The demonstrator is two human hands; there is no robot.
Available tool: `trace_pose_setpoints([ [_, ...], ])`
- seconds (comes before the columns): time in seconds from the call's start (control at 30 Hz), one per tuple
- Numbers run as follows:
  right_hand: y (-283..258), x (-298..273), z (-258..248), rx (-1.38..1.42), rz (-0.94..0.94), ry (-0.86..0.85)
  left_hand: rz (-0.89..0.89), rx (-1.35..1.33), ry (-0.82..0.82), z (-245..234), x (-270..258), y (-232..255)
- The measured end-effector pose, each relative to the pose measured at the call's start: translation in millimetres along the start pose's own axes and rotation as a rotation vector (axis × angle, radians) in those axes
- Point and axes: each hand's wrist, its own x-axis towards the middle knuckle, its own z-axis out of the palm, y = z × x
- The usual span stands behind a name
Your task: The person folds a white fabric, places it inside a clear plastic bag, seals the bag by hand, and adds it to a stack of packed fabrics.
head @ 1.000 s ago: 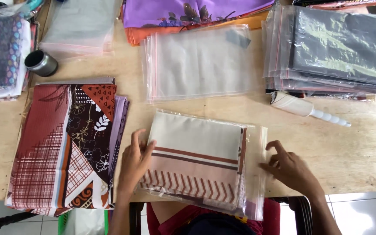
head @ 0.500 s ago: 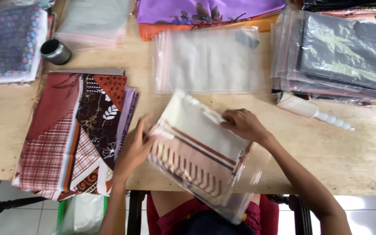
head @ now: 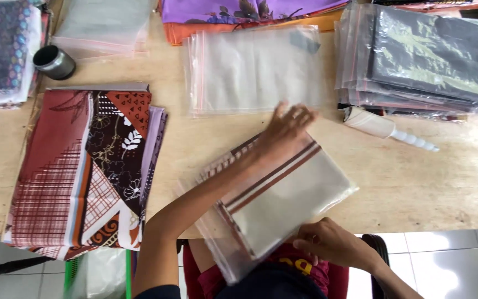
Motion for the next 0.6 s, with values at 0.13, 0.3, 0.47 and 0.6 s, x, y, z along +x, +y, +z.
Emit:
trace_pose_setpoints([
  [0.13, 35, 4, -28, -0.069, -0.104, 0.383, 0.015, 0.048, -0.082, -1, -40, 31],
  [0.3, 44, 59, -86, -0.437, -0.197, 0.784, -0.350, -0.066, -0.283, -107, -94, 45],
  [0.47, 38, 92, -100, -0.446, 0.029, 0.682, -0.542, 0.325, -0.095, -147, -206, 18],
  [0.6, 54, 90, -96, -0.300, 0.039, 0.610, -0.886, 0.240, -0.332, -156, -249, 14],
])
